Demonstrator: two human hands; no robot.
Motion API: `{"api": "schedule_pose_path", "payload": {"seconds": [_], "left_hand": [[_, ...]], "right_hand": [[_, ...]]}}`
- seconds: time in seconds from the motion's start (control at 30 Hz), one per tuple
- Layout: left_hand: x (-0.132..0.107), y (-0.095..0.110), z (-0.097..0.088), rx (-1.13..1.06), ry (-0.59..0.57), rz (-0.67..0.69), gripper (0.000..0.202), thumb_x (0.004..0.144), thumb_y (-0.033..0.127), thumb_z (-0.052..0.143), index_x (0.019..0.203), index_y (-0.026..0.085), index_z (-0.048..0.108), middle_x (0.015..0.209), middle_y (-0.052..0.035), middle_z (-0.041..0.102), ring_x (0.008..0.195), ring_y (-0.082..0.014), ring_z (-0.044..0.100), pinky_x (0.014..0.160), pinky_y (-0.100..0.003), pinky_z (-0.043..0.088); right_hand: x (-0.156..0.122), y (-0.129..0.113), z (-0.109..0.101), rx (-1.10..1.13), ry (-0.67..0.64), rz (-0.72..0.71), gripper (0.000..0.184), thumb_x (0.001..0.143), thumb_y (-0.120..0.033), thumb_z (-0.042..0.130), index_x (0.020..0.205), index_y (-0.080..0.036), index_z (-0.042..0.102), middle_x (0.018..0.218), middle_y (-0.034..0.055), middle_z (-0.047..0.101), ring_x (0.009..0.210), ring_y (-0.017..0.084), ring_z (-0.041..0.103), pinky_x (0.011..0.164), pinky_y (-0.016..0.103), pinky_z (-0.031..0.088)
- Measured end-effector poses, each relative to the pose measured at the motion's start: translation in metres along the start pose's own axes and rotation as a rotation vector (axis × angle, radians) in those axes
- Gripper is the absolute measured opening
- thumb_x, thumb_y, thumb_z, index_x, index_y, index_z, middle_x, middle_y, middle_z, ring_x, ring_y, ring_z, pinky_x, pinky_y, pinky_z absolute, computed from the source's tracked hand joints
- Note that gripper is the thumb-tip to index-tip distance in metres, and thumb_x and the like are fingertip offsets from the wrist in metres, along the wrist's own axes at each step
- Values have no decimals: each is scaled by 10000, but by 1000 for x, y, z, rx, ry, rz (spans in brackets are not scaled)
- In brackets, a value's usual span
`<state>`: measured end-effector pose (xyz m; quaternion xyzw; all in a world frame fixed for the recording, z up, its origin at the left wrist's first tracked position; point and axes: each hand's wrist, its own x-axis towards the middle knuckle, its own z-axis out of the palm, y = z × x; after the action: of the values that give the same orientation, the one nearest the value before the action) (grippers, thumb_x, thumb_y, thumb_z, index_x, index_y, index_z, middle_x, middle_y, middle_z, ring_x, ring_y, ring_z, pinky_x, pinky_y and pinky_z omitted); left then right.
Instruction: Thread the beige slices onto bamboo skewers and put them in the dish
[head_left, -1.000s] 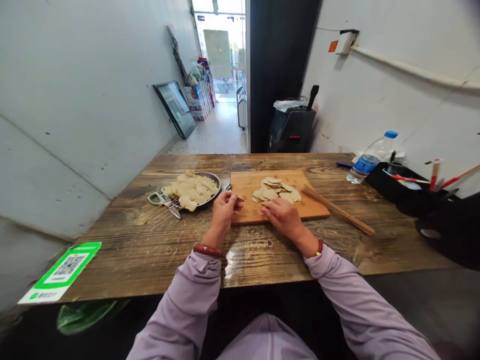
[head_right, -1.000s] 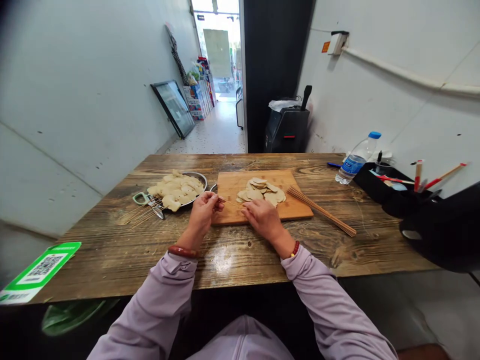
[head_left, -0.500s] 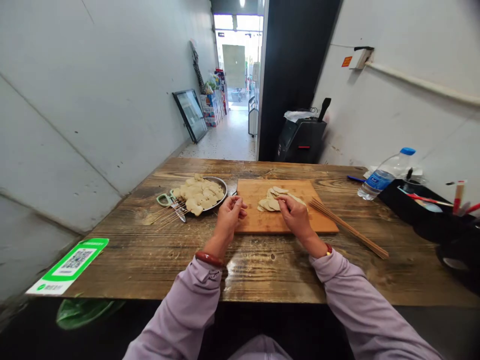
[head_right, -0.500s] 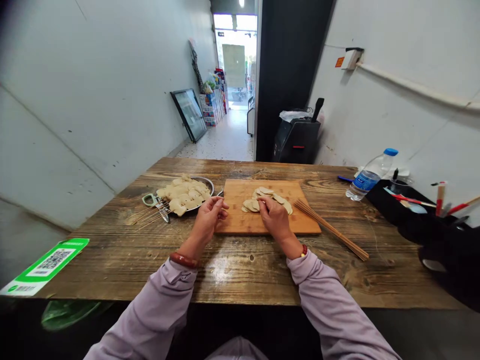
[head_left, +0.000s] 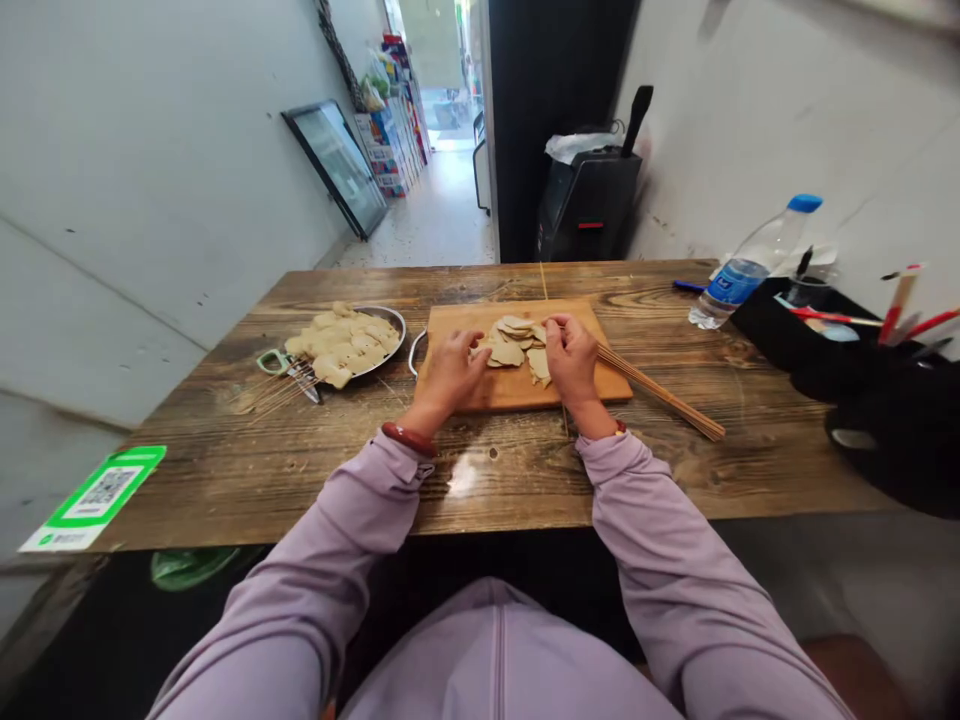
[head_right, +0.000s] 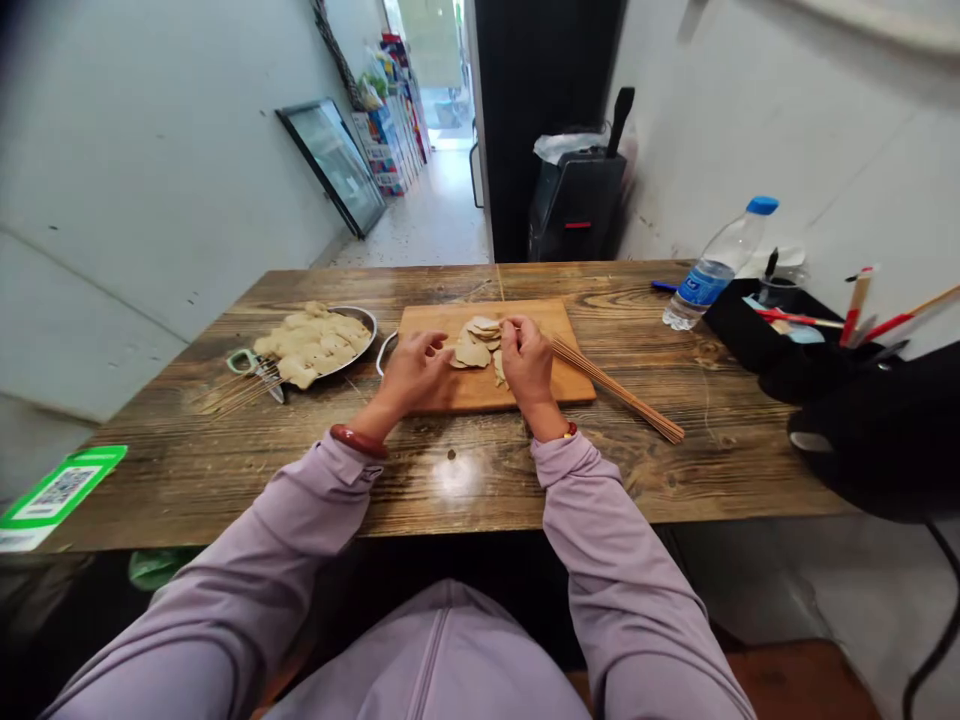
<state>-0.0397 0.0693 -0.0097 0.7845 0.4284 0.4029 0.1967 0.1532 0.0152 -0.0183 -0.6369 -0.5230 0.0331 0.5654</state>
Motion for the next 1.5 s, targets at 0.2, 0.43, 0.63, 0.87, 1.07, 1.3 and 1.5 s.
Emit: {"api": "schedule_pose_path", "payload": {"seconds": [0.2,0.43,0.63,0.87,1.07,1.3,1.5], "left_hand": [[21,10,19,368,-171,55,135,808,245,726,920,178,762,1047,-143,671,1056,-314,591,989,-433,444],[17,29,17,657,-236,136,150,908,216,591,922,170,734,1100,-149,693,1081,-290,596,978,-412,465],[6,30,10,275,-116,92,126,831,131,636,732,191,586,847,-75,680,912,-236,636,879,-376,495],[3,18,-27,-769,81,-496,363,663,282,832,792,183,508,674,15,670,576,-135,676,566,-217,480],[-5,8,-37,-942,103,-550,351,637,232,858,899,140,644,776,-23,733,581,-109,680,536,-184,470],[-19,4,-36,-929,136,-522,259,624,261,845,769,148,662,685,20,628,564,-74,586,460,-162,337],[-23,2,-44,-930,155,-499,248,643,263,811,806,150,662,705,9,637,571,-73,557,469,-177,312]], "right_hand": [[-1,2,7,29,-32,-8,341,1026,-374,419,1001,-171,693,852,92,756,734,214,676,711,298,481],[-6,-3,12,130,6,-52,331,1003,-398,449,934,-184,693,765,60,745,656,197,650,661,291,462],[-10,-8,13,167,-6,-41,328,985,-415,460,915,-199,697,782,53,743,699,198,661,693,296,481],[-23,-22,15,272,-92,-88,280,907,-360,499,825,-184,700,706,29,680,625,173,596,646,287,470],[-49,-32,23,257,-325,-176,381,907,-268,464,1121,-142,753,689,18,667,581,162,567,644,284,485],[-65,-37,21,209,-463,-190,392,963,-263,471,1236,-157,733,634,-7,630,514,144,523,585,268,470],[-69,-40,14,218,-502,-171,393,983,-292,485,1260,-156,729,704,29,691,563,167,596,624,307,513]]}}
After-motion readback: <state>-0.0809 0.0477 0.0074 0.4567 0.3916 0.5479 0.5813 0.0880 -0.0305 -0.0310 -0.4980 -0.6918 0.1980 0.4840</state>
